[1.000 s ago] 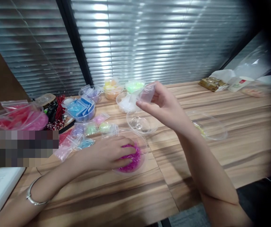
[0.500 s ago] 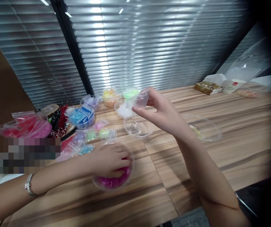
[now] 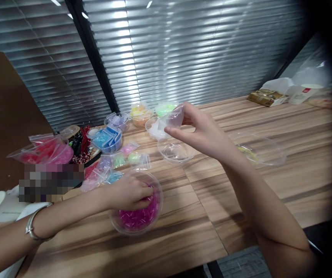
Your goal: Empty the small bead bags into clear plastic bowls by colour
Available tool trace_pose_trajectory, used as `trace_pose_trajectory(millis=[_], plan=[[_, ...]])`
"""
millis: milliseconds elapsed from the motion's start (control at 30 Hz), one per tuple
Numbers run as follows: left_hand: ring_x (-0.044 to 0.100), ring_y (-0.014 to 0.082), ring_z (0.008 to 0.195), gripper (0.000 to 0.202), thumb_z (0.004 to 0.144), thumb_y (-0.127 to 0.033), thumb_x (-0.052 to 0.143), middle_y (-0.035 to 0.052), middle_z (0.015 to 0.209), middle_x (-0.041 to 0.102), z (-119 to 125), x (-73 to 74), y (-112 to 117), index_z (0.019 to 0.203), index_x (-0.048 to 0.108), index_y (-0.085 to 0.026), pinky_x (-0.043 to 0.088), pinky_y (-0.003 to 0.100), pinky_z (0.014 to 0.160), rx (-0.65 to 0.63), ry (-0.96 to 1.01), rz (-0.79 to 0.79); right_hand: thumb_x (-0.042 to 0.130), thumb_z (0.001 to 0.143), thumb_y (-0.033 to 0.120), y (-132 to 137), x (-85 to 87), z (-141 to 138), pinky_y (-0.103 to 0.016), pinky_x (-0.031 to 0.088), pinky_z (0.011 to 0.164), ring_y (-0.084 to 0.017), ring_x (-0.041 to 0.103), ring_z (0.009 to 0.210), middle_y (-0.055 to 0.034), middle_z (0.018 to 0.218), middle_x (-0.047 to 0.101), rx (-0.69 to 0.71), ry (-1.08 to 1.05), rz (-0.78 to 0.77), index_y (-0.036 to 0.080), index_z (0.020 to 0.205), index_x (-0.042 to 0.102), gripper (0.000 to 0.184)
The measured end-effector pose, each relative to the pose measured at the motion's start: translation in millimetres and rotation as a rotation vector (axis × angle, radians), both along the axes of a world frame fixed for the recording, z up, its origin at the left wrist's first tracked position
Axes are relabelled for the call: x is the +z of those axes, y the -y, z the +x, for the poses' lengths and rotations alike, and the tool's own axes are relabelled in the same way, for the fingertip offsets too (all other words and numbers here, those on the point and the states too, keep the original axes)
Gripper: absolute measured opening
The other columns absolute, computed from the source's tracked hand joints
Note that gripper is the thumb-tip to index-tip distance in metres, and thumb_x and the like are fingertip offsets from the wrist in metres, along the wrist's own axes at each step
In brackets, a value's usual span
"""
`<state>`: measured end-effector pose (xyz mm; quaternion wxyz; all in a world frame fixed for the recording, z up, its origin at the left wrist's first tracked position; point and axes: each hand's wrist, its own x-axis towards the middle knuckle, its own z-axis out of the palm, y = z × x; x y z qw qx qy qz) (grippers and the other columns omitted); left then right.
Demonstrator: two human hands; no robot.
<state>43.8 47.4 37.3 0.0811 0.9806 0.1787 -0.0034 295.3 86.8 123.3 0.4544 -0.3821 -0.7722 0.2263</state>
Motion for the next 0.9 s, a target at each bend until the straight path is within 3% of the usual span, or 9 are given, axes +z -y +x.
trace_pose_trajectory(millis=[200, 500, 700, 900], plan=[[0.066, 0.0214, 0.089, 0.017, 0.095, -0.022, 0.05, 0.0093, 0.091, 0.07, -2.4, -1.2, -0.1, 0.089, 0.064, -0.016, 0.053, 0.031, 0.081, 0.059, 0.072, 0.028, 0.068, 0.087, 0.044, -1.5, -1.9, -2.5, -0.037, 0.051, 0.08, -0.021, 0.063, 0.09, -0.0016, 0.092, 0.064, 0.006, 0.001, -0.002, 0.021, 0.087, 0.053, 0.027], [0.067, 0.0197, 0.099, 0.021, 0.097, -0.019, 0.044, 0.0108, 0.109, 0.07, -1.3, -5.1, -6.1, 0.095, 0.064, -0.014, 0.056, 0.031, 0.088, 0.011, 0.154, 0.057, 0.067, 0.087, 0.044, 0.5, 0.0, -1.3, -0.037, 0.052, 0.079, -0.021, 0.064, 0.09, -0.002, 0.092, 0.064, -0.006, -0.002, 0.022, 0.021, 0.086, 0.053, 0.027], [0.068, 0.0211, 0.091, 0.023, 0.097, -0.018, 0.044, 0.0114, 0.098, 0.072, -0.5, -7.5, -7.0, 0.088, 0.065, -0.013, 0.057, 0.032, 0.082, 0.001, 0.124, 0.098, 0.068, 0.087, 0.043, 1.4, 1.1, -0.7, -0.037, 0.052, 0.08, -0.021, 0.064, 0.09, -0.0016, 0.091, 0.064, -0.006, -0.01, 0.024, 0.021, 0.085, 0.053, 0.027], [0.067, 0.0227, 0.092, 0.016, 0.096, -0.024, 0.052, 0.0081, 0.089, 0.072, -1.8, 1.3, -6.9, 0.091, 0.065, -0.017, 0.055, 0.036, 0.089, -0.109, 0.074, 0.075, 0.068, 0.087, 0.04, 4.0, 4.0, -0.1, -0.039, 0.053, 0.08, -0.021, 0.064, 0.088, -0.002, 0.091, 0.064, -0.008, -0.012, 0.021, 0.021, 0.085, 0.054, 0.023]])
